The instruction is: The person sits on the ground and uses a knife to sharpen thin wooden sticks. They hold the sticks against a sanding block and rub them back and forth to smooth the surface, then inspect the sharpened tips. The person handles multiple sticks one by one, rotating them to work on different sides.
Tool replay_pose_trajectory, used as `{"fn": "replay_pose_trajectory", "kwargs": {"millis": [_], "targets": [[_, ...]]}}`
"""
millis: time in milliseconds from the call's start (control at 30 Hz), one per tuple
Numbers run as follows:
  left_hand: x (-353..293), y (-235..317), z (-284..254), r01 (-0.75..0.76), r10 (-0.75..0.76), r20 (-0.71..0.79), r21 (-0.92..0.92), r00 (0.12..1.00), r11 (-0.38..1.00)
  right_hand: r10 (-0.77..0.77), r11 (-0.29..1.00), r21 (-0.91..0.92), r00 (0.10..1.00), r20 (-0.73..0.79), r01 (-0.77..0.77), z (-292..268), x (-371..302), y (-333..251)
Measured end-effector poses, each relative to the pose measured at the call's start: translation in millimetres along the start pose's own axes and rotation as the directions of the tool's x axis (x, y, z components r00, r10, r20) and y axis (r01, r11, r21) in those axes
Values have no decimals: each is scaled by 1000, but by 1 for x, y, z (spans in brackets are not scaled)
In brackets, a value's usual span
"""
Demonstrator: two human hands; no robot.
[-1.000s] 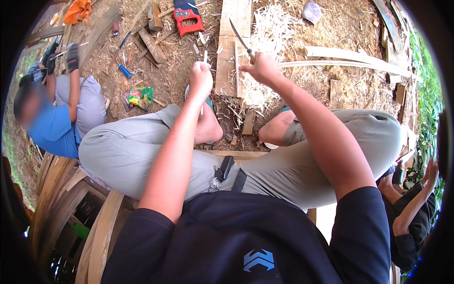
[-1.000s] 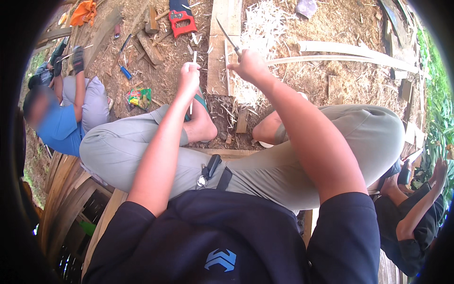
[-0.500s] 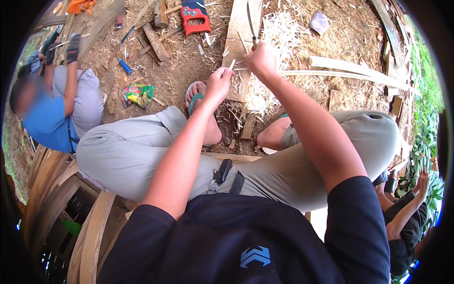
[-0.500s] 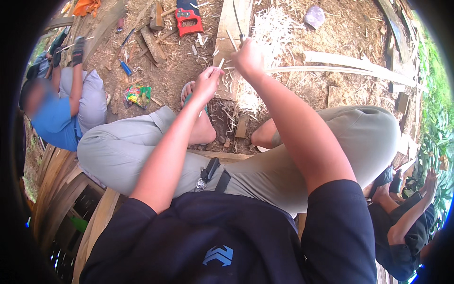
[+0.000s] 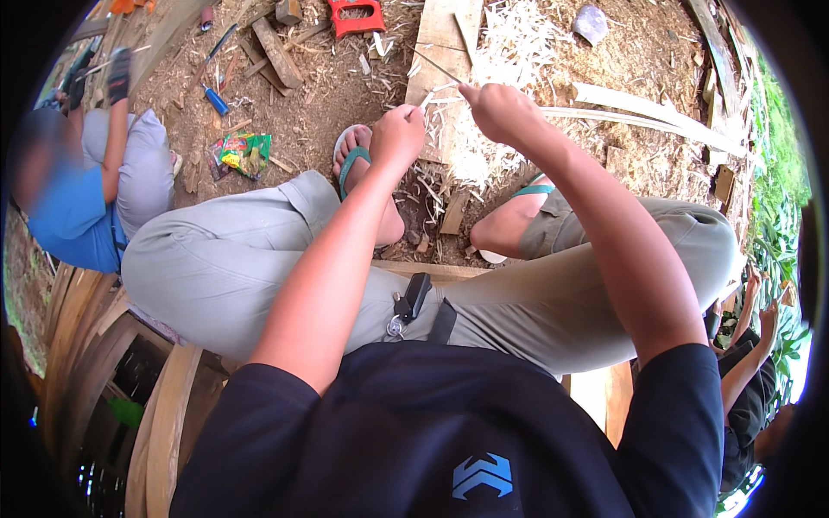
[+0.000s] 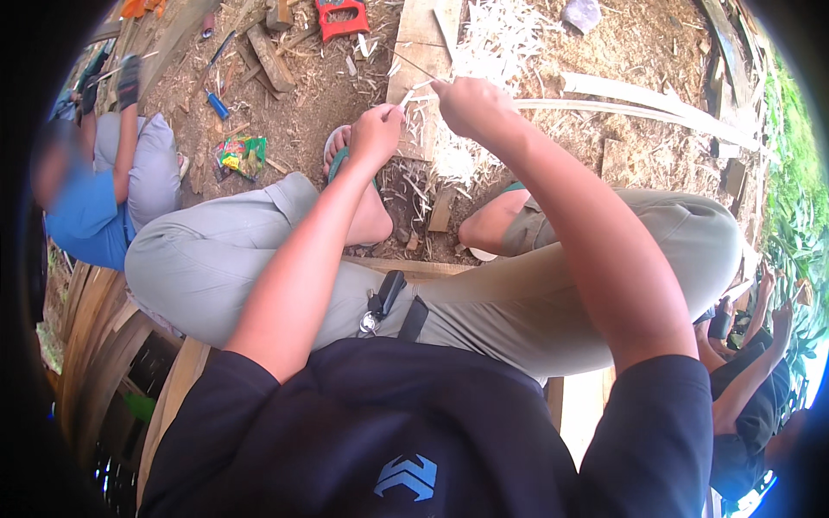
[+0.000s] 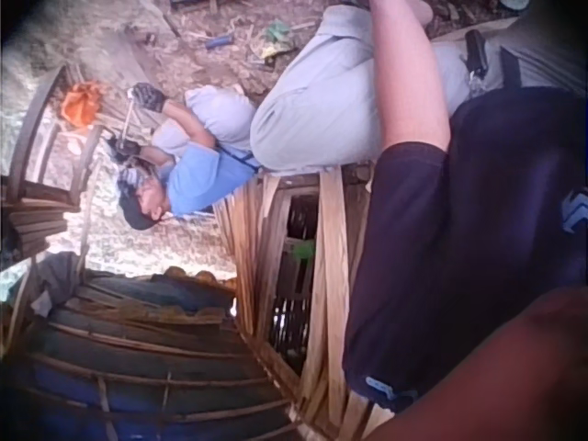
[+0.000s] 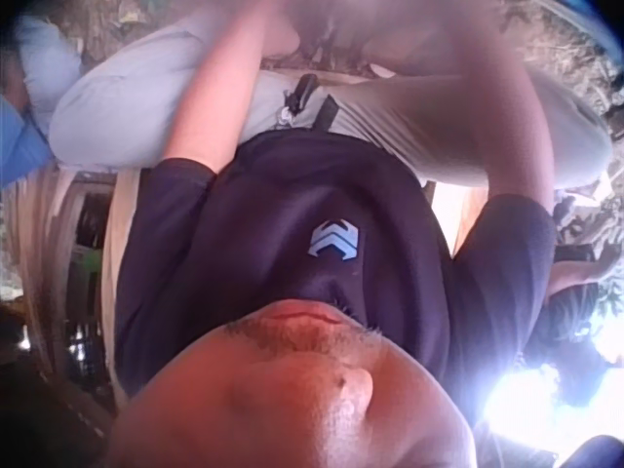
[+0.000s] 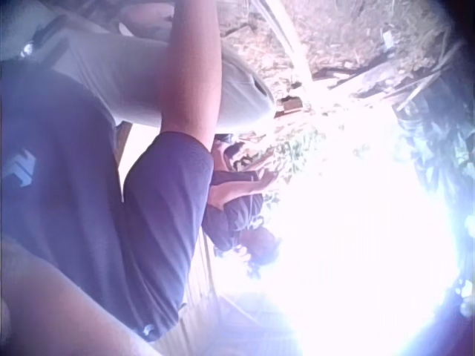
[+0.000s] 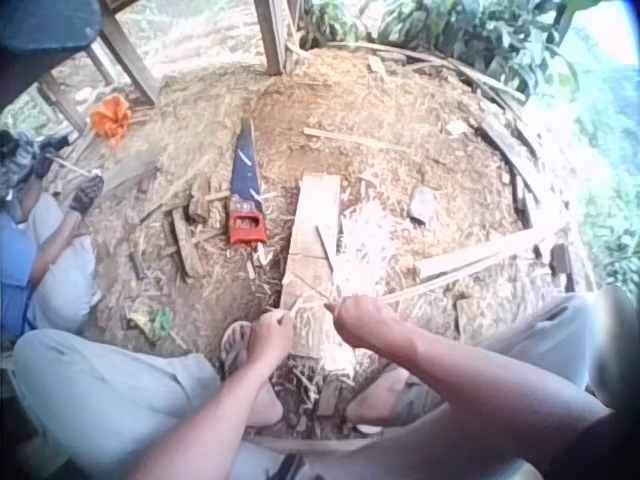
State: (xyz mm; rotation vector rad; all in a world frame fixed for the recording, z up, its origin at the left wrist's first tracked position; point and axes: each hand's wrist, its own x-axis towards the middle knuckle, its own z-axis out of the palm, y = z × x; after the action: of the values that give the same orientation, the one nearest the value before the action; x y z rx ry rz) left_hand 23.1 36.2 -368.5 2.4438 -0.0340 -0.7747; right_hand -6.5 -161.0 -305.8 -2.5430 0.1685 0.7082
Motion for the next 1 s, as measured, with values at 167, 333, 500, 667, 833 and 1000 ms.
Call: {"fn": "replay_pose_trajectory", "kwargs": {"millis": [167,333,500,667,833,1000], "targets": [[9,-9,-8,97,-103,45,121,994,988,93,993,-84,989,115,-84,33,-18,-2],[10,-11,-8,119,-124,39,118,991,986,30,994,-106,1000,1,-30,50,-26,-9],[14,-15,-5,87,-90,26,100,996,991,-156,977,-161,982,-102,138,75,-23,6],[11,-13,-4,72,-74,22,83,997,994,-47,995,-97,995,-86,39,63,-31,-8],[14,-13,-4,82,-85,29,85,996,993,-121,986,-129,985,-125,105,69,-28,1],[13,-13,-1,59,-60,2,105,998,993,-121,989,-103,986,-111,110,68,-26,3]]}}
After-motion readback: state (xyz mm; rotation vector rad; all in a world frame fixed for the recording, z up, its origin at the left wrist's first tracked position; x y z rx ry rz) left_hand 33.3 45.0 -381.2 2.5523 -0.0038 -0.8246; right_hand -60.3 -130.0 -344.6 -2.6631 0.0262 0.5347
